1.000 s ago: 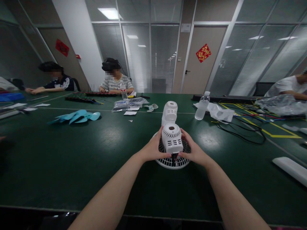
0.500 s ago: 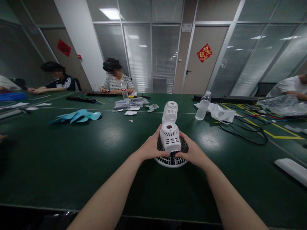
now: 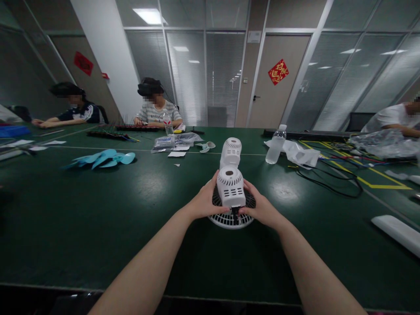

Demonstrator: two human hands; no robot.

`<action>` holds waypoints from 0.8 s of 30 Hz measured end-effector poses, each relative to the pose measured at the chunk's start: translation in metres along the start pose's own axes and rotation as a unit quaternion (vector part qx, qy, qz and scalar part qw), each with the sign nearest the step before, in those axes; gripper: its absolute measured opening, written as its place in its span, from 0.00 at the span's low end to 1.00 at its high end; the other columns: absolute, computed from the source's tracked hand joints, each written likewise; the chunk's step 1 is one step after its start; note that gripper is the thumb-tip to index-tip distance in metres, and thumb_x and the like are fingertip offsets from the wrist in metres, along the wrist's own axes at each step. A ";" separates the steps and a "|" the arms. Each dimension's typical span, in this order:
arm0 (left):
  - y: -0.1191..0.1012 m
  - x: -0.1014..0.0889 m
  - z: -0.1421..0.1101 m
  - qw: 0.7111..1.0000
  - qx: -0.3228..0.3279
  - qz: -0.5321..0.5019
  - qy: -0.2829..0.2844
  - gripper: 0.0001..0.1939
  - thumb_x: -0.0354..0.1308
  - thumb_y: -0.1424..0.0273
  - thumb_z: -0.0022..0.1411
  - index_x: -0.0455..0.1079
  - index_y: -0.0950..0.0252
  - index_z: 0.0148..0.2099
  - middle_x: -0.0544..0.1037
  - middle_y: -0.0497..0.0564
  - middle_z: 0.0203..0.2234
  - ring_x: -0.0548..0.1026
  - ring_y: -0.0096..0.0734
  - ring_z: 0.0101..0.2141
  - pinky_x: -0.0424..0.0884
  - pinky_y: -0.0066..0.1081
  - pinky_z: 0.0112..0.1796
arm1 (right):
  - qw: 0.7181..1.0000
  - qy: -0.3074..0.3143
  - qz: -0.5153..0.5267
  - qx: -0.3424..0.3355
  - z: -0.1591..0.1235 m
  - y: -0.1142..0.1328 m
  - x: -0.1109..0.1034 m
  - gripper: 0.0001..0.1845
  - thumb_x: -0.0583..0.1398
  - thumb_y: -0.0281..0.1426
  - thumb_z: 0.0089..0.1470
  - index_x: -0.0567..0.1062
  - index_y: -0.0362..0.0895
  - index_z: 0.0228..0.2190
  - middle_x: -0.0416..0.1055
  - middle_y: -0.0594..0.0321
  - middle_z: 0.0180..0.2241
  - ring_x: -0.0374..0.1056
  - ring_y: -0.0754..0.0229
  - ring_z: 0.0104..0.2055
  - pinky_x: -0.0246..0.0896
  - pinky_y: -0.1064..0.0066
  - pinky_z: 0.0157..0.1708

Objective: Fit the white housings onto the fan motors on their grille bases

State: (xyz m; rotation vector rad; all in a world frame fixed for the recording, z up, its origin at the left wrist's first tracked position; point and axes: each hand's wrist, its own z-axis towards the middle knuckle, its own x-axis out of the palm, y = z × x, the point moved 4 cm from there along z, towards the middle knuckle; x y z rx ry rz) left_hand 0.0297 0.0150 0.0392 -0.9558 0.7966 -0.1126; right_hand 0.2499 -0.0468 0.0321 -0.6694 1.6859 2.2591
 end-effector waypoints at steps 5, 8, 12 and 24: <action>0.002 -0.002 0.000 1.000 -0.009 0.016 0.013 0.69 0.73 0.54 0.47 0.25 0.52 0.74 0.46 0.61 0.72 0.48 0.67 0.69 0.46 0.69 0.64 | 0.999 0.001 0.025 -0.026 0.002 -0.005 0.006 0.60 0.73 0.41 0.45 0.47 0.55 0.69 0.52 0.53 0.70 0.48 0.39 0.72 0.40 0.38 0.70; 0.000 -0.003 0.001 1.000 -0.013 0.021 0.017 0.69 0.73 0.54 0.47 0.24 0.53 0.74 0.47 0.62 0.72 0.49 0.65 0.69 0.47 0.66 0.65 | 0.999 -0.018 0.044 -0.027 0.003 -0.007 0.010 0.55 0.70 0.43 0.50 0.47 0.56 0.69 0.51 0.54 0.71 0.47 0.39 0.72 0.39 0.37 0.70; -0.001 -0.003 0.000 0.999 -0.020 0.029 0.017 0.69 0.73 0.53 0.47 0.25 0.53 0.74 0.48 0.62 0.72 0.50 0.64 0.69 0.49 0.65 0.65 | 0.997 -0.035 0.062 -0.029 0.006 -0.008 0.012 0.52 0.69 0.42 0.51 0.50 0.57 0.68 0.52 0.56 0.70 0.48 0.41 0.72 0.41 0.40 0.70; -0.003 0.003 0.001 0.997 0.041 -0.060 -0.017 0.64 0.74 0.59 0.48 0.36 0.58 0.74 0.51 0.63 0.71 0.52 0.58 0.69 0.49 0.60 0.67 | 0.991 -0.067 0.117 -0.023 0.006 -0.008 0.011 0.54 0.72 0.39 0.47 0.51 0.57 0.67 0.55 0.55 0.68 0.53 0.43 0.70 0.46 0.42 0.69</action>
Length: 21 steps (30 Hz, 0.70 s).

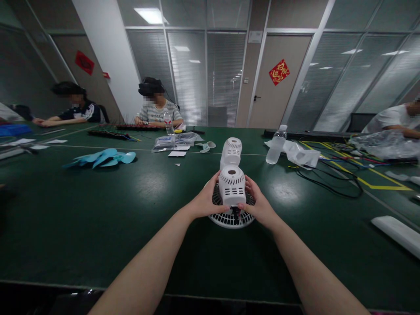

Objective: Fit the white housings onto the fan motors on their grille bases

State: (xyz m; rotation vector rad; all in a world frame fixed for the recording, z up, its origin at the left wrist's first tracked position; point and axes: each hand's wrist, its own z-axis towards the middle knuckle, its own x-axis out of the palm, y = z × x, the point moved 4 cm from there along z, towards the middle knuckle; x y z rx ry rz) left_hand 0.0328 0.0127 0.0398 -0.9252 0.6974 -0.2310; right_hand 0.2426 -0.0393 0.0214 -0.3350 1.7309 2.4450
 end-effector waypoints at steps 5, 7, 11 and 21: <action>0.001 0.002 -0.001 0.999 -0.018 0.021 0.020 0.70 0.75 0.58 0.45 0.27 0.55 0.75 0.44 0.63 0.72 0.47 0.61 0.70 0.44 0.63 0.67 | 1.000 0.023 0.000 -0.003 0.000 -0.001 0.001 0.53 0.71 0.39 0.48 0.51 0.57 0.67 0.54 0.55 0.69 0.51 0.43 0.71 0.46 0.42 0.69; 0.003 0.003 -0.001 0.999 -0.029 0.028 0.024 0.72 0.75 0.57 0.46 0.24 0.55 0.74 0.43 0.63 0.73 0.46 0.62 0.70 0.44 0.63 0.67 | 0.999 0.031 -0.006 -0.002 0.000 -0.003 0.000 0.54 0.71 0.39 0.48 0.49 0.57 0.68 0.54 0.55 0.69 0.50 0.43 0.71 0.44 0.42 0.70; 0.006 0.003 -0.001 0.997 -0.051 0.059 0.013 0.71 0.74 0.55 0.46 0.23 0.54 0.74 0.44 0.62 0.72 0.47 0.62 0.70 0.47 0.62 0.66 | 0.999 0.043 -0.014 0.001 0.000 -0.005 0.000 0.54 0.71 0.40 0.50 0.48 0.56 0.68 0.53 0.54 0.69 0.48 0.44 0.72 0.42 0.43 0.70; 0.004 0.002 0.000 0.997 -0.044 0.067 -0.006 0.68 0.74 0.56 0.47 0.28 0.52 0.75 0.49 0.60 0.72 0.52 0.61 0.69 0.50 0.62 0.65 | 0.999 0.037 0.030 0.000 0.000 -0.002 -0.001 0.51 0.71 0.40 0.49 0.52 0.57 0.67 0.56 0.55 0.68 0.51 0.43 0.71 0.46 0.42 0.69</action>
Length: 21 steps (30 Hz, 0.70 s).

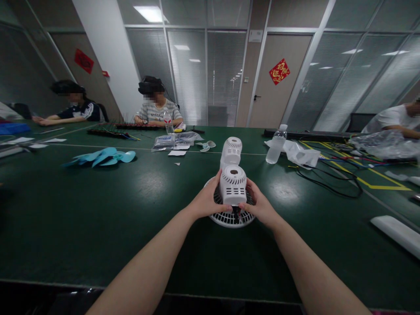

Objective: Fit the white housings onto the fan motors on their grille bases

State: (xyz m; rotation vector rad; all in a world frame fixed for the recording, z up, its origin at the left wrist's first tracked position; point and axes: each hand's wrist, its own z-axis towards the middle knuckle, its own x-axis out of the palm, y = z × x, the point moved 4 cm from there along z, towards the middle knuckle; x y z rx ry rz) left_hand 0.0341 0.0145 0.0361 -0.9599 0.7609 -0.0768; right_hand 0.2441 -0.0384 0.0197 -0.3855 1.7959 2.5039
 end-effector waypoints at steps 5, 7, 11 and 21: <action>0.000 0.001 0.000 1.000 0.001 -0.002 -0.015 0.68 0.74 0.57 0.46 0.29 0.53 0.75 0.53 0.61 0.71 0.57 0.61 0.67 0.53 0.62 0.65 | 0.999 -0.018 0.032 0.007 0.000 0.004 0.001 0.51 0.72 0.41 0.46 0.55 0.56 0.65 0.58 0.54 0.67 0.53 0.42 0.70 0.46 0.41 0.68; -0.002 0.001 -0.001 1.000 0.000 -0.014 -0.027 0.66 0.73 0.57 0.49 0.29 0.53 0.75 0.53 0.61 0.70 0.58 0.60 0.67 0.54 0.61 0.64 | 0.999 -0.023 0.047 0.009 0.000 0.005 0.003 0.50 0.72 0.42 0.47 0.55 0.56 0.65 0.58 0.53 0.67 0.54 0.42 0.69 0.48 0.41 0.68; -0.004 -0.001 -0.001 0.999 0.007 -0.022 -0.041 0.61 0.71 0.55 0.52 0.31 0.51 0.75 0.49 0.59 0.72 0.54 0.59 0.68 0.54 0.60 0.65 | 0.998 -0.027 0.056 0.017 0.000 0.005 0.004 0.49 0.71 0.42 0.48 0.55 0.56 0.65 0.58 0.53 0.67 0.55 0.42 0.69 0.50 0.41 0.67; -0.004 -0.002 -0.001 1.000 -0.009 0.003 0.002 0.66 0.73 0.57 0.47 0.31 0.55 0.75 0.48 0.62 0.72 0.49 0.64 0.69 0.49 0.64 0.65 | 1.000 -0.029 0.013 0.002 0.000 0.004 0.004 0.49 0.71 0.43 0.48 0.54 0.57 0.64 0.57 0.53 0.67 0.54 0.42 0.69 0.48 0.40 0.67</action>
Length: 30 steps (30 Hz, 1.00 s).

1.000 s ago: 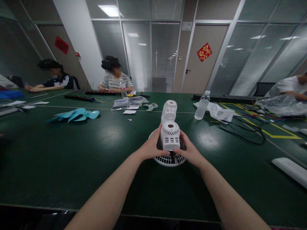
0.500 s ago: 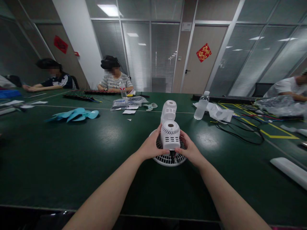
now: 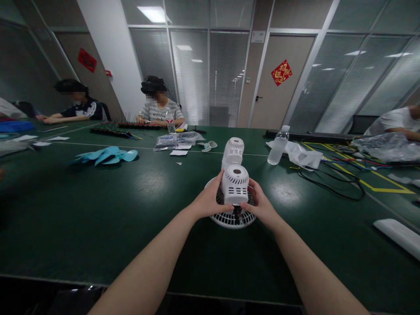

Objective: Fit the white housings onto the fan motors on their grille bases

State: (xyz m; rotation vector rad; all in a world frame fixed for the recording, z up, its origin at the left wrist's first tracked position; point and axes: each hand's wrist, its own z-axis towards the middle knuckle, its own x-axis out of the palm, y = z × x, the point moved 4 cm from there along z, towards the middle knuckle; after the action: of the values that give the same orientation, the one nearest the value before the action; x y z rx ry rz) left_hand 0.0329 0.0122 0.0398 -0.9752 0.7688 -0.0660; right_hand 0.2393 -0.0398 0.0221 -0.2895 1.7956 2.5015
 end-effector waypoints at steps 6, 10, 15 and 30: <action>-0.006 0.000 0.000 1.000 0.007 -0.021 0.018 0.70 0.75 0.58 0.44 0.29 0.55 0.75 0.48 0.64 0.71 0.50 0.65 0.69 0.48 0.66 0.65 | 1.000 0.002 -0.010 -0.012 0.001 -0.003 0.001 0.52 0.72 0.42 0.47 0.51 0.55 0.65 0.56 0.52 0.68 0.51 0.43 0.71 0.45 0.43 0.69; -0.007 0.000 0.000 0.999 0.004 -0.038 0.031 0.71 0.76 0.59 0.44 0.27 0.54 0.74 0.49 0.64 0.71 0.52 0.63 0.69 0.50 0.66 0.65 | 0.999 0.010 -0.024 -0.022 0.002 -0.005 0.000 0.52 0.72 0.41 0.47 0.51 0.55 0.65 0.58 0.51 0.66 0.53 0.43 0.70 0.45 0.42 0.69; -0.007 -0.002 -0.001 0.998 0.002 -0.060 0.028 0.70 0.77 0.60 0.42 0.31 0.54 0.74 0.50 0.64 0.71 0.53 0.62 0.69 0.50 0.65 0.65 | 0.999 0.020 -0.032 -0.021 0.002 -0.005 -0.001 0.54 0.71 0.41 0.48 0.49 0.56 0.67 0.56 0.53 0.68 0.51 0.44 0.71 0.44 0.43 0.70; -0.006 -0.002 -0.002 0.998 0.005 -0.056 0.018 0.65 0.74 0.58 0.47 0.33 0.53 0.74 0.50 0.62 0.71 0.53 0.62 0.69 0.51 0.65 0.65 | 0.999 0.039 -0.024 -0.009 -0.001 0.000 -0.001 0.52 0.70 0.40 0.51 0.48 0.60 0.68 0.52 0.58 0.70 0.49 0.44 0.72 0.42 0.43 0.70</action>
State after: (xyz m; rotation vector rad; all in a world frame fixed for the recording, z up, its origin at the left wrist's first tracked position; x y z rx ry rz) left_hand 0.0319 0.0079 0.0442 -1.0101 0.7468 -0.1845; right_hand 0.2407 -0.0406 0.0221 -0.4302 1.7716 2.5085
